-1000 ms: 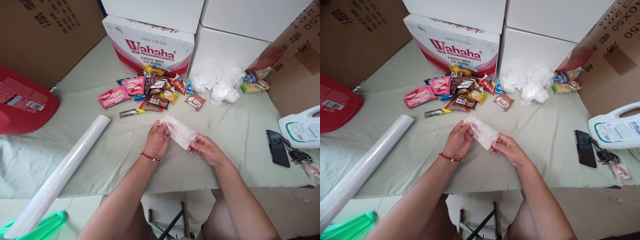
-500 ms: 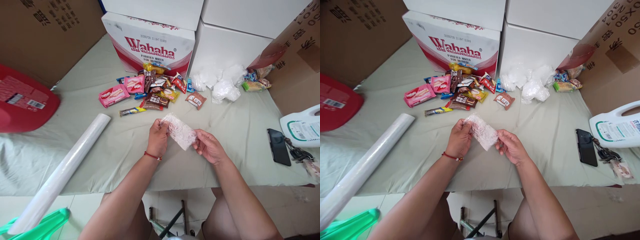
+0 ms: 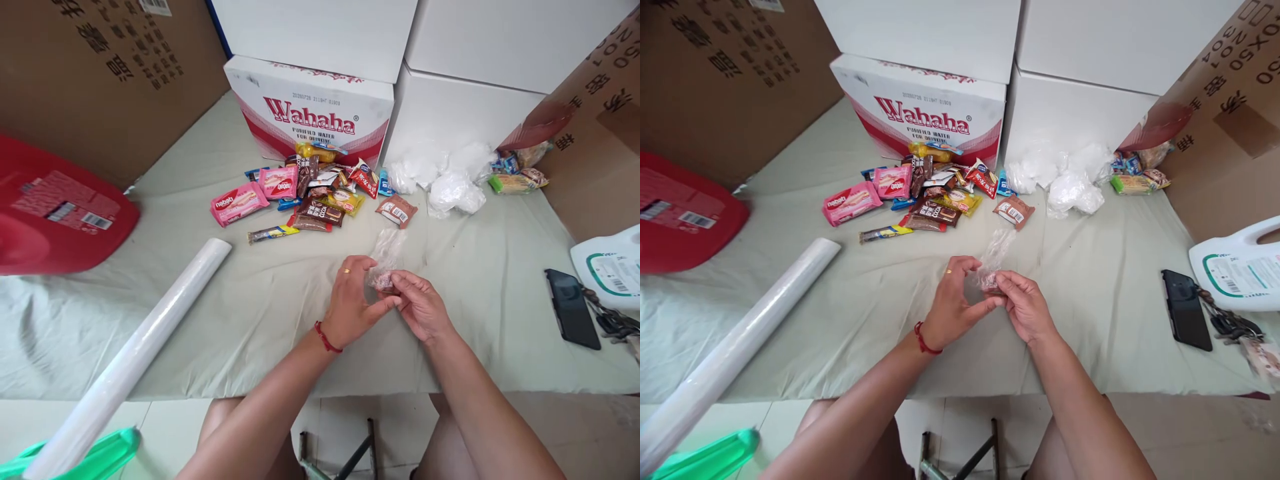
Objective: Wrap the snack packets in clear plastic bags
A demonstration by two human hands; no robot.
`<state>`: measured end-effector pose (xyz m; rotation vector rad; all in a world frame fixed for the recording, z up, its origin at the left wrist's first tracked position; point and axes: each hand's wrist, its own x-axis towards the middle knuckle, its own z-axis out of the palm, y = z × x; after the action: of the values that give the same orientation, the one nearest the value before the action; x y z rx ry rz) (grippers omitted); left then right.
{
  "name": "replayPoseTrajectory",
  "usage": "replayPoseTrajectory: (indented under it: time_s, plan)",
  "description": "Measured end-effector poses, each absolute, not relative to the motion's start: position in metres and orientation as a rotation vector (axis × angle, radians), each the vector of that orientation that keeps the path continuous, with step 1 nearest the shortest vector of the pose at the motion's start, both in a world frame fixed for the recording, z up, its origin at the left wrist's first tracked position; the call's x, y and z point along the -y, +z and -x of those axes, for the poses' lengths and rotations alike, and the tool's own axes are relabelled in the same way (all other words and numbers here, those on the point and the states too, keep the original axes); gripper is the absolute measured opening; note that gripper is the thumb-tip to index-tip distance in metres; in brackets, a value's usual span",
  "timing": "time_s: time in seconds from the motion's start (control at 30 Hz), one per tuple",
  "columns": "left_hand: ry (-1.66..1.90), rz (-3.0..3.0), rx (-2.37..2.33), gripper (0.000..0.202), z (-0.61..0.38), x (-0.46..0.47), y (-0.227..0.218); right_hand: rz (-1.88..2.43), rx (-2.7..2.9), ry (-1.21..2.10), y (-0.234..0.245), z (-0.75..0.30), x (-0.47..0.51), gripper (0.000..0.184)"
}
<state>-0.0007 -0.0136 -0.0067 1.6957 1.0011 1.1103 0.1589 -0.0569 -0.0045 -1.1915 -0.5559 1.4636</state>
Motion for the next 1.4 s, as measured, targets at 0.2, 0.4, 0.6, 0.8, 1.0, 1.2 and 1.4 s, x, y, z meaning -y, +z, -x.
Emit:
replayPoseTrajectory:
  time_s: [0.2, 0.4, 0.6, 0.8, 1.0, 1.2, 1.4]
  plan:
    - [1.020, -1.466, -1.041, 0.019, 0.003, 0.006, -0.014, 1.231, 0.644, 1.349, -0.009, -0.157, 0.059, 0.027]
    - [1.131, -0.737, -1.015, 0.022, 0.005, -0.003, -0.014, 1.200, 0.563, 1.296, -0.005, -0.157, 0.055, 0.027]
    - [1.179, -0.253, -0.808, 0.021, 0.016, -0.020, -0.005, 1.268, 0.580, 1.301, -0.008, -0.162, 0.055, 0.028]
    - [1.244, -0.465, -0.971, 0.032, 0.021, -0.019, -0.010, 1.374, 0.911, 1.173, -0.014, -0.162, 0.058, 0.018]
    - [1.181, -1.119, -1.182, 0.059, 0.018, -0.009, -0.011, 1.391, 1.473, 0.790, -0.014, -0.155, 0.065, 0.016]
    - [1.053, -1.476, -1.381, 0.035, 0.012, -0.009, -0.009, 1.251, 1.653, 0.823, -0.013, -0.150, 0.073, 0.020]
    - [1.165, -1.386, -1.385, 0.021, 0.016, -0.014, -0.008, 1.275, 1.634, 1.164, -0.004, -0.159, 0.071, 0.023]
